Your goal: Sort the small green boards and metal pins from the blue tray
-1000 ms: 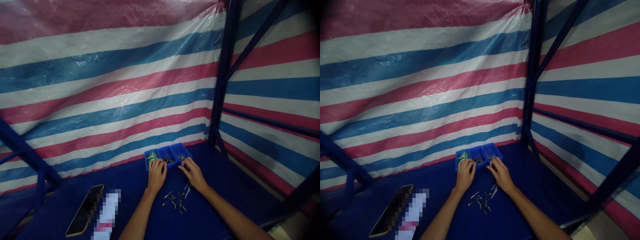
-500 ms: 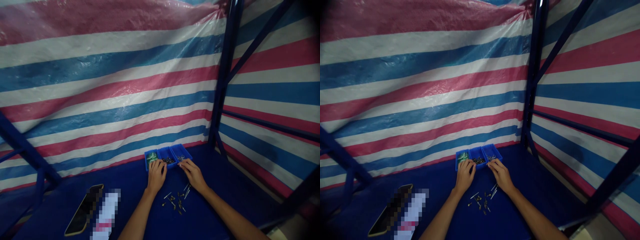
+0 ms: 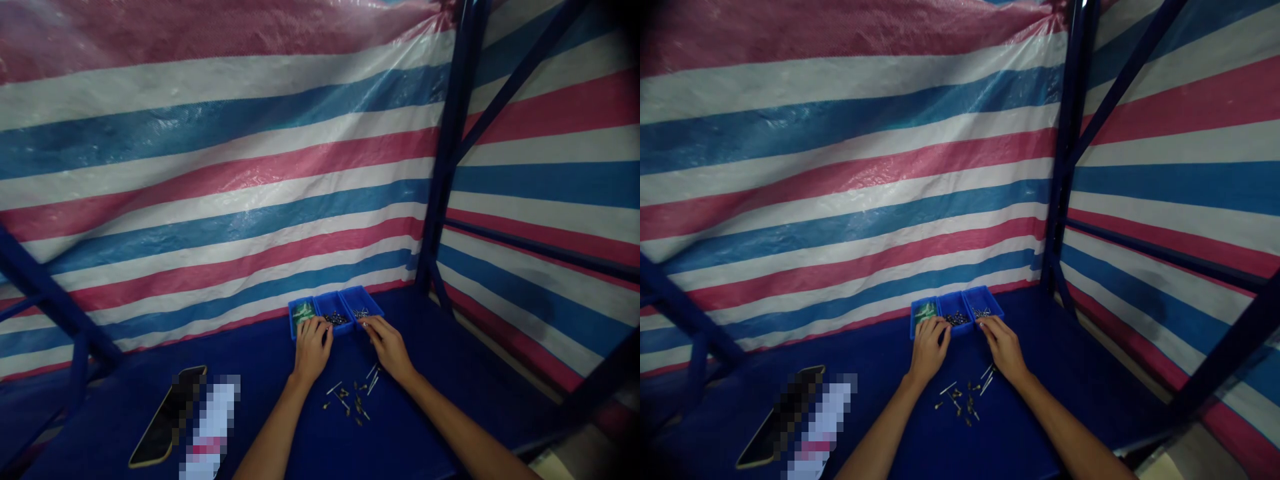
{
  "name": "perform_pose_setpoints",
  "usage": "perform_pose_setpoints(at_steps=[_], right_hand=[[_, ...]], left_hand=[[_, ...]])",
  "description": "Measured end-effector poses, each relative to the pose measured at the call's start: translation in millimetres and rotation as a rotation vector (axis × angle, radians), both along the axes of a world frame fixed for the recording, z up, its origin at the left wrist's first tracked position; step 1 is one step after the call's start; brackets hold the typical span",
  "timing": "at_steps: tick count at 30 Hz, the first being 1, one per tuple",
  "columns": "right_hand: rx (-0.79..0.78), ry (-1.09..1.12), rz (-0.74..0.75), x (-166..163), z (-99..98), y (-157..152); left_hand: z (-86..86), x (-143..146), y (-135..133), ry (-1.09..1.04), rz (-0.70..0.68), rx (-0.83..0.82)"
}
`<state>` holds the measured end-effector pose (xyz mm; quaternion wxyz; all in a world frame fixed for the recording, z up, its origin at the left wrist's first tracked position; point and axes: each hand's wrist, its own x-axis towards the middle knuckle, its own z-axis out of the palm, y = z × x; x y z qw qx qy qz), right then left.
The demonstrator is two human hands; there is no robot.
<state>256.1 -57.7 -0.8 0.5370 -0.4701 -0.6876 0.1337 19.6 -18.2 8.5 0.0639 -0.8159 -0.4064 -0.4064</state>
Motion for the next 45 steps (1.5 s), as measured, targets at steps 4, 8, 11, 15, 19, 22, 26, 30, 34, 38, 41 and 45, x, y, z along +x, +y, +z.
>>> perform_pose_setpoints(at_steps=[4, 8, 11, 15, 19, 22, 26, 30, 34, 38, 41, 45], right_hand=[[0.046, -0.032, 0.000, -1.1, 2.8, -0.5], [0.060, -0.040, 0.010, -2.1, 0.7, 1.6], [0.056, -0.045, 0.008, -2.6, -1.1, 2.9], [0.061, -0.045, -0.004, -2.8, -0.5, 2.6], [0.041, -0.055, -0.026, -2.1, 0.3, 1.6], [0.017, -0.067, -0.061, -1.4, -1.1, 1.8], [0.020, -0.073, -0.077, -1.4, -2.1, 2.3], [0.020, -0.071, -0.081, -1.9, 0.2, 1.4], [0.008, -0.058, -0.029, -1.8, 1.3, 0.8], [-0.048, -0.031, 0.063, -1.5, -0.2, 0.7], [-0.081, -0.018, 0.059, -2.1, 0.3, -0.4], [-0.042, -0.034, -0.018, -3.9, 4.2, -2.5]], left_hand=[[0.5, 0.3, -0.5, -0.003, 0.002, 0.007], [-0.2, 0.7, 0.1, -0.006, 0.004, 0.009], [-0.7, 0.6, 0.6, -0.006, 0.004, 0.003], [-0.2, 0.4, 0.3, -0.007, 0.005, 0.006], [-0.1, 0.3, -0.2, -0.001, 0.002, 0.006], [-0.7, 0.5, 0.1, -0.005, 0.003, 0.003], [-0.9, 0.6, 0.4, -0.006, 0.004, 0.009], [-0.7, 0.5, 0.4, -0.004, 0.003, 0.008], [-0.7, 0.5, 0.3, -0.002, 0.005, 0.006], [0.3, 0.3, 0.1, 0.005, 0.002, -0.004], [0.8, 0.2, -0.1, 0.004, -0.003, -0.007], [0.0, 0.4, -0.2, 0.000, -0.001, 0.000]])
